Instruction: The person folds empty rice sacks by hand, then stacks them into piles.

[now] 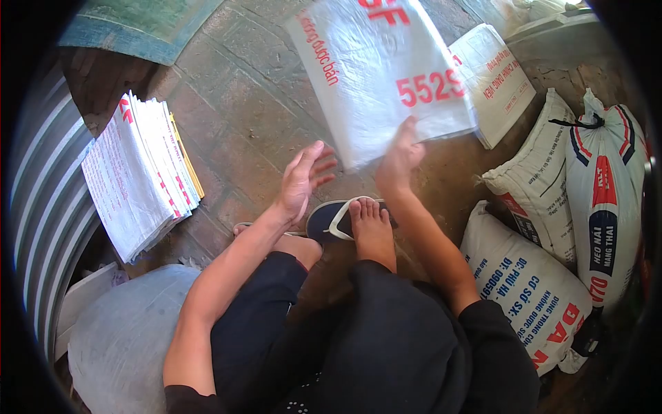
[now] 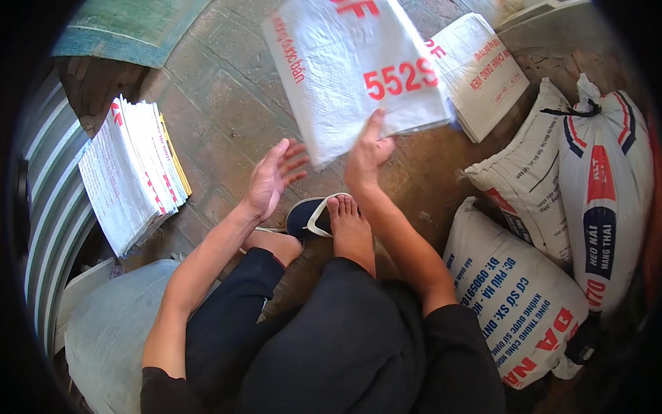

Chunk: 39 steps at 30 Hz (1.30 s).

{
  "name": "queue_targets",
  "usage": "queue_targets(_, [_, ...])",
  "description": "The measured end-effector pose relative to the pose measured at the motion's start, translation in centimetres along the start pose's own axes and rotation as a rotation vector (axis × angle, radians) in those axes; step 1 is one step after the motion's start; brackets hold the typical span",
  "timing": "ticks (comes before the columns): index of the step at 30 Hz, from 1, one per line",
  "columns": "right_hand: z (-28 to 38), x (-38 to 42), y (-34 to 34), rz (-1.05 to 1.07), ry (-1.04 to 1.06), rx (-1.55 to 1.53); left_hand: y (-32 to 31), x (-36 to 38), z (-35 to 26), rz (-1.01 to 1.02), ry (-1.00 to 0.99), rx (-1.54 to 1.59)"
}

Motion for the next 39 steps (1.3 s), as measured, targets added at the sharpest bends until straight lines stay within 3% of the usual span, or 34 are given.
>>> queue_targets(3, [-3.5, 1.9, -0.5, 0.024, -0.228, -0.121, 0.5, -0.2, 0.9, 0.052, 0.071, 0.008])
queue_targets(6, [-4.4, 4.0, -0.3, 0.102, -0.492, -0.166, 1.3, -0.5, 1.4, -0.025, 0.028, -0.039])
queue_targets(9, [-4.8, 4.2, -0.4, 0.128, -0.526, -0.169, 2.5, -0.9, 1.5, -0.079, -0.019, -0.053])
queue_targets(12, [-5.0, 2.8, -0.2, 0.115, -0.470, -0.147, 2.1, -0.9, 1.3, -0.123, -0.036, -0.051])
queue_targets(15, [-3.5, 1.4, -0.2, 0.136, -0.283, -0.140, 0.4, 0.0, 0.7, -0.110, -0.035, -0.004])
queue_targets(17, [0.3, 0.8, -0.4, 0.139, -0.133, -0.086, -0.4, 0.5, 0.3, -0.057, -0.016, 0.039])
queue_targets(19, [2.3, -2.2, -0.3, 0.172, 0.215, -0.155, -0.8, 0.7, 0.3, 0.020, 0.018, 0.078])
queue_targets(23, [8.1, -6.2, 1.9, 0.183, 0.180, -0.415, 0.5, 0.3, 0.8, 0.002, 0.038, -0.019])
queue_targets(27, [9.3, -11.1, 6.3, 0.042, 0.175, -0.585, 2.3, 0.0, 1.5, -0.056, 0.074, -0.003])
queue_targets(29, [7.7, -13.3, 8.4, -0.020, 0.122, -0.632, 2.8, -0.2, 1.9, -0.072, 0.087, -0.012])
queue_targets(32, [2.4, -19.0, 12.2, -0.064, -0.207, -0.616, 3.3, -0.1, 2.4, -0.089, 0.100, -0.046])
queue_targets(35, [-1.9, -22.4, 13.8, -0.023, -0.363, -0.623, 3.7, -0.1, 2.9, -0.079, 0.110, -0.082])
queue_targets(39, [-2.9, -23.0, 13.1, -0.004, -0.321, -0.603, 3.6, -0.1, 3.1, -0.084, 0.109, -0.131])
Point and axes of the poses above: each hand's wrist, its own x-axis away from the middle knuckle, its own y-axis out of the back of the hand, z = x × y, the point moved 3 cm from there along -x, towards the middle knuckle, and after that the axes turned 3 degrees about x, right-handed, at the moved point
